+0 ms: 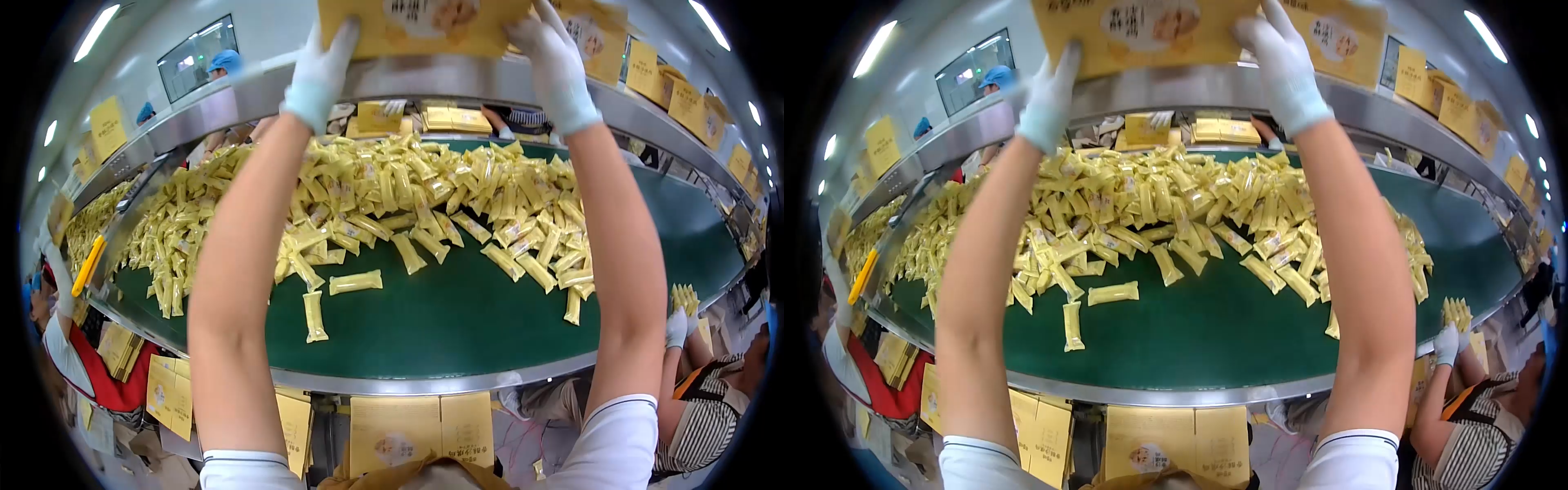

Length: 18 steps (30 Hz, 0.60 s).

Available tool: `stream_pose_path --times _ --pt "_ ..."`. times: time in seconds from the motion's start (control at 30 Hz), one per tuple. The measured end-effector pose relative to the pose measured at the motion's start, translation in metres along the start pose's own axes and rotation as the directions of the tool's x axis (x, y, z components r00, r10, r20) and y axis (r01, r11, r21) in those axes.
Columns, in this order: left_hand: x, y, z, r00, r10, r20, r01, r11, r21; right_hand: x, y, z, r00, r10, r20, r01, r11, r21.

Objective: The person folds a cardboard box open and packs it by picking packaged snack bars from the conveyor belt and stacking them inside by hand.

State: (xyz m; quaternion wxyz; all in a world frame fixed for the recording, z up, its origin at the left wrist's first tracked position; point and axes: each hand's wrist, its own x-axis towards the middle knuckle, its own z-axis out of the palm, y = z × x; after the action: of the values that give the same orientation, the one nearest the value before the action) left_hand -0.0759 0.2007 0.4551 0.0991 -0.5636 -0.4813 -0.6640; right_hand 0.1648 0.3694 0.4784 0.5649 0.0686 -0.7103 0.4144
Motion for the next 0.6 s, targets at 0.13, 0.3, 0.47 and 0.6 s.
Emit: stream_pose_path --times 0.13,0.3,0.47,0.6 --pt "0.039 -0.042 0.012 0.909 -0.417 0.029 0.402 0.892 0.208 0.029 0.063 0.006 0.998 0.039 -0.057 -0.068 0.687 -0.723" --pt "-0.013 -0.028 0.034 0.987 -0.159 -0.009 0.155 0.946 0.286 -0.019 0.060 -0.007 0.994 0.004 0.107 0.093 0.459 -0.884" --pt "-0.205 -0.058 -0.013 0.914 -0.001 0.406 -0.167 0.911 0.378 -0.176 0.073 -0.070 0.955 0.069 0.290 0.141 0.750 -0.646" --pt "-0.386 -0.127 -0.139 0.916 -0.359 -0.179 0.377 0.619 0.690 -0.380 0.117 -0.227 0.720 0.627 -0.298 -0.661 0.489 -0.569"
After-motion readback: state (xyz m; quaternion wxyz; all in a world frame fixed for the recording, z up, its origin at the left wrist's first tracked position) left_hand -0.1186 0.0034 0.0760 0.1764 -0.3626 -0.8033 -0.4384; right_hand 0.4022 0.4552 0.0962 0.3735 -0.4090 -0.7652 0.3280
